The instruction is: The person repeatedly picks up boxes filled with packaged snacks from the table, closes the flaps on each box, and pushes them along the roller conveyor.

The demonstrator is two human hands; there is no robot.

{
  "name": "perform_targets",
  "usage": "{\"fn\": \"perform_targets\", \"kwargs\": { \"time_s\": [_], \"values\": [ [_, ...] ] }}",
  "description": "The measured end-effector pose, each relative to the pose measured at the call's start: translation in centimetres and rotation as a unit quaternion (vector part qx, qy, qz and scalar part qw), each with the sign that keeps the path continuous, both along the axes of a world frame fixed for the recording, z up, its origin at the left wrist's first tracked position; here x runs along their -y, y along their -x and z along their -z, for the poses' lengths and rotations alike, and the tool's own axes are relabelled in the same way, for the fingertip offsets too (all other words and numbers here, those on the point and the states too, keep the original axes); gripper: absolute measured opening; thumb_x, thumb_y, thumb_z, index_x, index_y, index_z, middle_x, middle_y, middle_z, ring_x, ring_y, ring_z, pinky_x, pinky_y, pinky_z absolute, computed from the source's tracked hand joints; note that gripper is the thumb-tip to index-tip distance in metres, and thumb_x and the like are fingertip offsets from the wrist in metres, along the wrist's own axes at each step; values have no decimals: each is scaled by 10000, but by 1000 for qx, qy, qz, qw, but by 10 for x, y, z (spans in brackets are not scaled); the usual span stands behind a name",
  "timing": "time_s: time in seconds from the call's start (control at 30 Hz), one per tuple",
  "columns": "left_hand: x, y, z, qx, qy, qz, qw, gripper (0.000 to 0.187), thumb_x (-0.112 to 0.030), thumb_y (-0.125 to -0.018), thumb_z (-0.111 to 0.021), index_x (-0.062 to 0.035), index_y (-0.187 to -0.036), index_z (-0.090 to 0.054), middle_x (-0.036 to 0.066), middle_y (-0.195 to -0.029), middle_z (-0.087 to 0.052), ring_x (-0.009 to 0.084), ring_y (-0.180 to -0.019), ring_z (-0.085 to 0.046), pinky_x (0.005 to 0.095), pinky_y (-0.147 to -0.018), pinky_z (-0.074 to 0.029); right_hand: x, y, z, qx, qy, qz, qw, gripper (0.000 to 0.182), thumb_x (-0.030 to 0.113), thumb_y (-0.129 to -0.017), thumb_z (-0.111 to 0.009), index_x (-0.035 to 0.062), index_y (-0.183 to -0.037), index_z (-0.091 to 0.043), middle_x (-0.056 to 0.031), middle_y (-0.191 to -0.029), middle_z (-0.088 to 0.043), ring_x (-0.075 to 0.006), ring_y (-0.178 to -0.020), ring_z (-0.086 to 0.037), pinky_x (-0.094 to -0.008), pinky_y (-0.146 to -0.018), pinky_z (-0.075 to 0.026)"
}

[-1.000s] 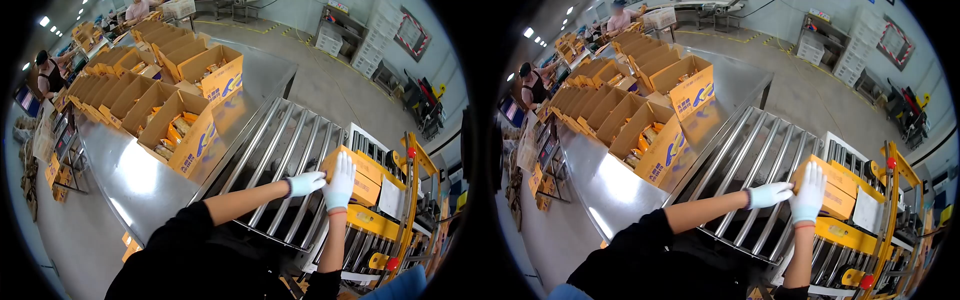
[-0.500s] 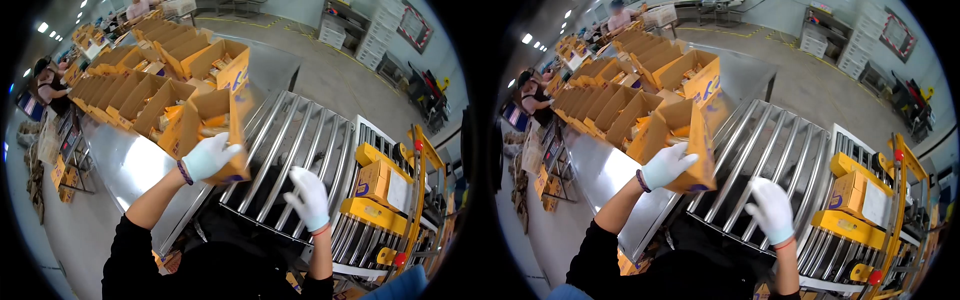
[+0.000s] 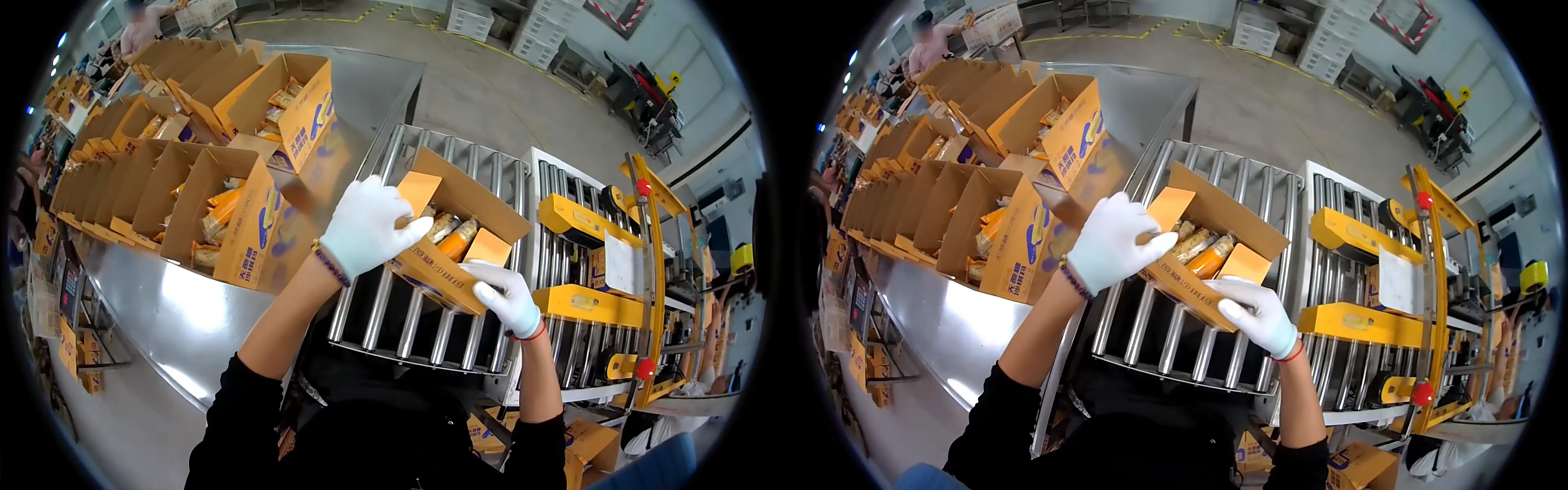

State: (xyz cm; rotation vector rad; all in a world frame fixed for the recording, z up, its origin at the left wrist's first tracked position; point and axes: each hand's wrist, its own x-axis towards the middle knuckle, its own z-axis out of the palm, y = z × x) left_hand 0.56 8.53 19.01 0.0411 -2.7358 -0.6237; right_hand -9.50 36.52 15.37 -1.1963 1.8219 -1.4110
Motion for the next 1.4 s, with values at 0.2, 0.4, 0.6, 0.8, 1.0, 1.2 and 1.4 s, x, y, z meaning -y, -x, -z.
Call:
{"fn": "perform_targets", "kwargs": {
  "time_s": [0.2,0.4,0.6,0.8,1.0,1.2,1.4],
  "values": [
    [10,54,40,13,92,56,994,399,-413,-944,-691,-24,-920,-772,134,-1076,-628,319,-1155,-535,423,-947,-484,25,4,-28,-477,-132,174,851,819,244,-716,-883,69,-1446,-557,-164,-1519,-513,-393,-1395,-468,-518,-1208,-301],
    [20,56,88,26,-399,-95,912,616,-376,-933,-767,3,-1384,-588,130,-1207,-692,246,-1223,-600,369,-1050,-491,20,-43,-2,-439,-135,194,867,1164,392,-544,-963,-50,-1482,-433,-225,-1418,-532,-399,-1353,-475,-576,-1232,-265],
    [-72,92,81,-35,-508,-85,856,552,-297,-1024,-638,51,-1430,-503,213,-1344,-623,272,-1233,-611,387,-1053,-494,-12,17,20,-482,-272,257,792,1162,315,-579,-952,2,-1542,-380,-179,-1567,-447,-342,-1482,-377,-530,-1273,-202],
    [-111,74,86,227,-414,158,867,624,-399,-1020,-621,36,-1454,-514,247,-1437,-579,351,-1307,-592,409,-1136,-437,-20,50,30,-512,-255,277,772,842,285,-849,-731,-19,-1547,-371,-208,-1575,-423,-392,-1493,-344,-508,-1265,-220],
    [71,29,6,-170,180,-292,924,303,-188,-877,-686,-29,-1131,-641,205,-1105,-685,371,-1016,-665,471,-933,-516,-51,70,46,-503,-302,341,735,717,64,-869,-614,11,-1549,-392,-194,-1582,-431,-370,-1486,-370,-485,-1265,-237],
    [60,18,48,-58,55,-239,968,147,-207,-951,-606,-101,-958,-708,180,-887,-723,378,-881,-689,494,-874,-516,-4,46,59,-292,-53,212,931,933,179,-789,-836,-41,-1558,-355,-260,-1596,-370,-401,-1499,-350,-450,-1247,-286],
    [15,-79,14,-174,-31,-93,980,276,-215,-965,-697,-50,-1185,-723,151,-1222,-684,307,-1226,-622,460,-1143,-401,27,9,15,-363,-37,195,910,1090,301,-694,-925,9,-1578,-359,-233,-1607,-378,-386,-1518,-325,-522,-1264,-207]
  ]
}}
